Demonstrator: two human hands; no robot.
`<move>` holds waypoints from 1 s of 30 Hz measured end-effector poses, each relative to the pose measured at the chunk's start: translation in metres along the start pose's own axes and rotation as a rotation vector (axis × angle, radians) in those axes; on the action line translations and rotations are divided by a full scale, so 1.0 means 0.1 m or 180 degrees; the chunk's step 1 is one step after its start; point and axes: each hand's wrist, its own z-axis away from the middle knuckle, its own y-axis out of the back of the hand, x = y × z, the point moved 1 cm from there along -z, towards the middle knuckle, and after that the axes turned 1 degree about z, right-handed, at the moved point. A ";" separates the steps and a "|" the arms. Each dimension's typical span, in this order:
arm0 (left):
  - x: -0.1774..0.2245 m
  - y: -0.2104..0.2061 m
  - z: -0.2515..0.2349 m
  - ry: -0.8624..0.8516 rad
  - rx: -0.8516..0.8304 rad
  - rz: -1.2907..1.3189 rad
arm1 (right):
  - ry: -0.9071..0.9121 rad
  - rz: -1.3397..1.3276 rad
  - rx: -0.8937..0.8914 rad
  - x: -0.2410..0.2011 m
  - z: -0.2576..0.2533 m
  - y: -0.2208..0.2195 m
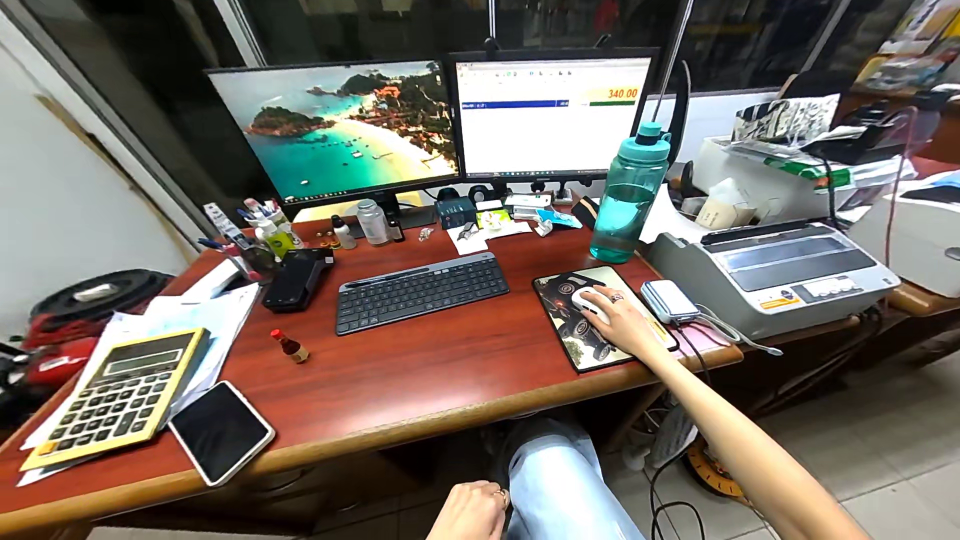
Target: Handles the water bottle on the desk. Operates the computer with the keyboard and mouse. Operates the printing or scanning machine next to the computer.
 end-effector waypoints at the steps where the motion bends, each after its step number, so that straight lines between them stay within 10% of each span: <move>1: -0.01 -0.02 -0.02 -0.0008 0.0017 0.0005 | -0.0010 0.0025 0.0002 0.00 0.00 0.01; 7: 0.01 -0.04 -0.12 -0.0018 -0.0102 0.0118 | 0.0433 0.0017 0.0512 -0.36 -0.14 -0.15; 13: -0.03 -0.03 -0.04 -0.0079 -0.0031 0.0146 | 0.0696 -0.0382 -0.0435 -1.20 -0.84 -0.85; 30: -0.20 0.06 0.07 -0.0091 0.0496 0.0077 | 0.0218 -0.0117 -0.0171 -1.16 -1.43 -1.23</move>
